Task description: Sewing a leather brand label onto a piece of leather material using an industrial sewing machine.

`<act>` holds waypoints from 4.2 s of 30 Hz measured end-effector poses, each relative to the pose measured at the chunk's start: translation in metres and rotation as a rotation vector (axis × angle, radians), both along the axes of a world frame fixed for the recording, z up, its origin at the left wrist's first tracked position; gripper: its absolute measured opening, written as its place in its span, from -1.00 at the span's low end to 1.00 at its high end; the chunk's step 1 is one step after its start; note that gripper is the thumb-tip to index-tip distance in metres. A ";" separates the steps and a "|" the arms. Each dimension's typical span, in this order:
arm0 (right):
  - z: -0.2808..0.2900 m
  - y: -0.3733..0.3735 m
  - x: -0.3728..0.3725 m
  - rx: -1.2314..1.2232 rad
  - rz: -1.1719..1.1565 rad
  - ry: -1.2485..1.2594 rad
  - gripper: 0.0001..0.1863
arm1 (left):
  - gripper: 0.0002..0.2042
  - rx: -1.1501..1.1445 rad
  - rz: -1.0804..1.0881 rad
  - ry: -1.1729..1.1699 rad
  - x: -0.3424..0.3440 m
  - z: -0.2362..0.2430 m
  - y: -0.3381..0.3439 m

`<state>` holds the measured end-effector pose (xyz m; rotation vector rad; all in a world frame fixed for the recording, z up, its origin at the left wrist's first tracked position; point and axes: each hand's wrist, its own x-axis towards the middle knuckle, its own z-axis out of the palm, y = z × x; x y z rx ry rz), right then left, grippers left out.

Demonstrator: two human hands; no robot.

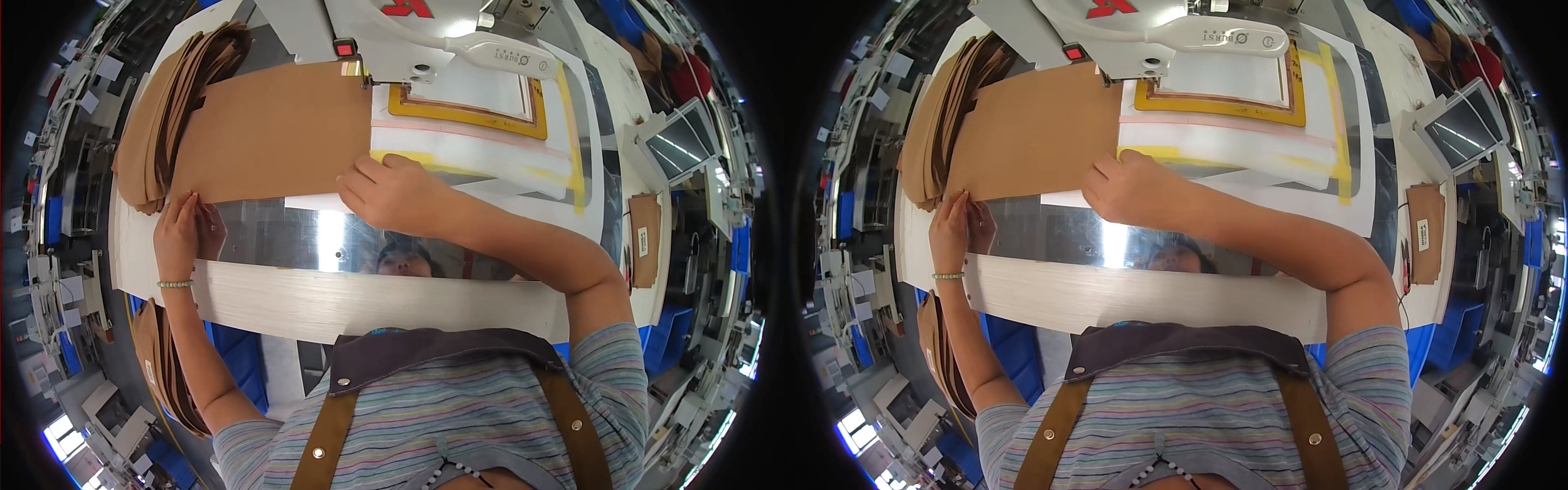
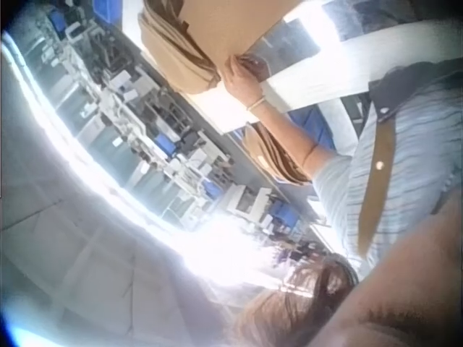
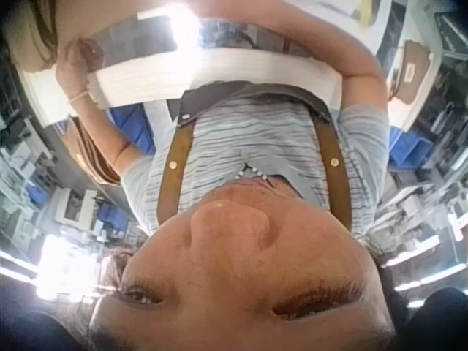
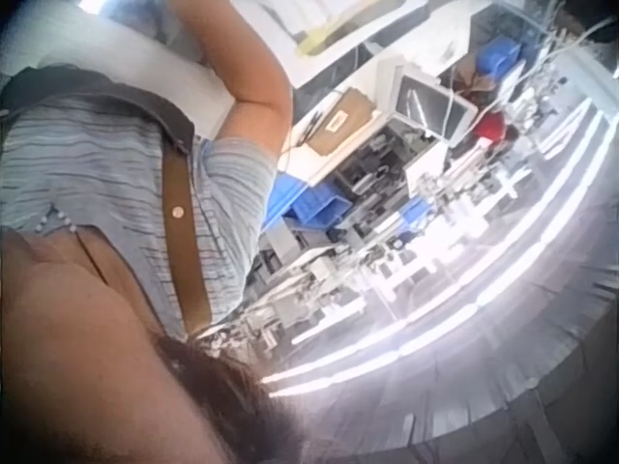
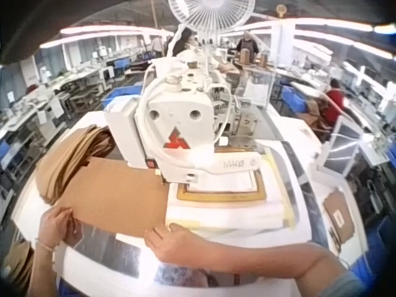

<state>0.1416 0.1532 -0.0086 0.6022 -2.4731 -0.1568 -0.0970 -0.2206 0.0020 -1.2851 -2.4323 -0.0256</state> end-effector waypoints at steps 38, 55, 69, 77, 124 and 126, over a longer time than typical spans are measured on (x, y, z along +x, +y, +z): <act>0.018 0.108 0.033 0.052 -0.177 0.000 -0.90 | -0.57 0.028 -0.348 0.015 -0.004 0.008 0.088; 0.018 0.216 0.184 -0.017 -0.595 -0.136 -0.74 | -0.52 -0.012 -0.616 -0.110 0.044 0.002 0.258; 0.005 0.190 0.202 -0.256 -0.806 -0.169 -0.54 | -0.55 0.069 -0.488 -0.370 0.066 -0.005 0.243; 0.012 0.182 0.198 -0.175 -0.780 -0.218 -0.56 | -0.53 0.109 -0.490 -0.156 0.067 -0.003 0.238; 0.021 0.283 0.405 -0.690 -1.776 -0.410 -0.72 | -0.55 0.006 -0.474 -0.294 0.053 -0.008 0.228; 0.010 0.281 0.415 -0.773 -1.681 -0.330 -0.72 | -0.54 0.008 -0.460 -0.296 0.053 -0.005 0.228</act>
